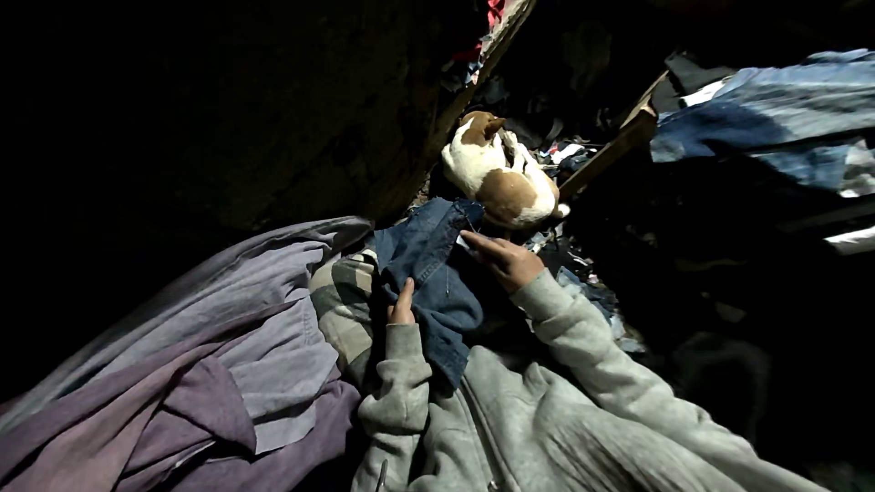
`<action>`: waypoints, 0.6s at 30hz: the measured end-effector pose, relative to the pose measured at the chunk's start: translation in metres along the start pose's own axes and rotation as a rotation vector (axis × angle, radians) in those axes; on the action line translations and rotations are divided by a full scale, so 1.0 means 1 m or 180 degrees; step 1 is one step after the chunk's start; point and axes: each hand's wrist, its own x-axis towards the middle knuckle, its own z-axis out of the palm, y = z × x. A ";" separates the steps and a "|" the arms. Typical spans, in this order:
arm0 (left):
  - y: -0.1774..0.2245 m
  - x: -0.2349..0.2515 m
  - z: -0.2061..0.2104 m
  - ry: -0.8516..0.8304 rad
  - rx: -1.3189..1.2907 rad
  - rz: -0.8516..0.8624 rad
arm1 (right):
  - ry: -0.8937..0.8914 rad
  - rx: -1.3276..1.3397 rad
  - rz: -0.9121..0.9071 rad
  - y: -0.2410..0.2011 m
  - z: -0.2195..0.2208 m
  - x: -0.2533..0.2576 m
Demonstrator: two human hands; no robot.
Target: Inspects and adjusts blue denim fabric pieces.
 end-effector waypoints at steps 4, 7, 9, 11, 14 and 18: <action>-0.001 0.001 -0.001 -0.0059 0.0012 -0.0034 | 0.0253 0.0299 0.0305 0.028 -0.015 0.002; -0.001 -0.001 -0.006 -0.0151 0.0109 0.0037 | 0.0539 0.0686 0.0417 0.043 -0.019 -0.001; -0.002 -0.002 -0.012 -0.0272 0.0091 0.0140 | 0.0550 0.1007 0.0615 0.043 -0.022 -0.003; -0.007 -0.001 -0.024 -0.0562 0.0078 0.0269 | 0.0418 0.1306 0.0738 0.042 -0.022 0.000; -0.003 -0.007 -0.047 -0.1334 0.0480 0.0346 | 0.0281 0.1677 0.0536 0.039 -0.016 0.009; 0.014 -0.012 -0.058 -0.1814 0.1214 0.0645 | 0.0047 0.1721 0.0334 0.034 0.002 0.030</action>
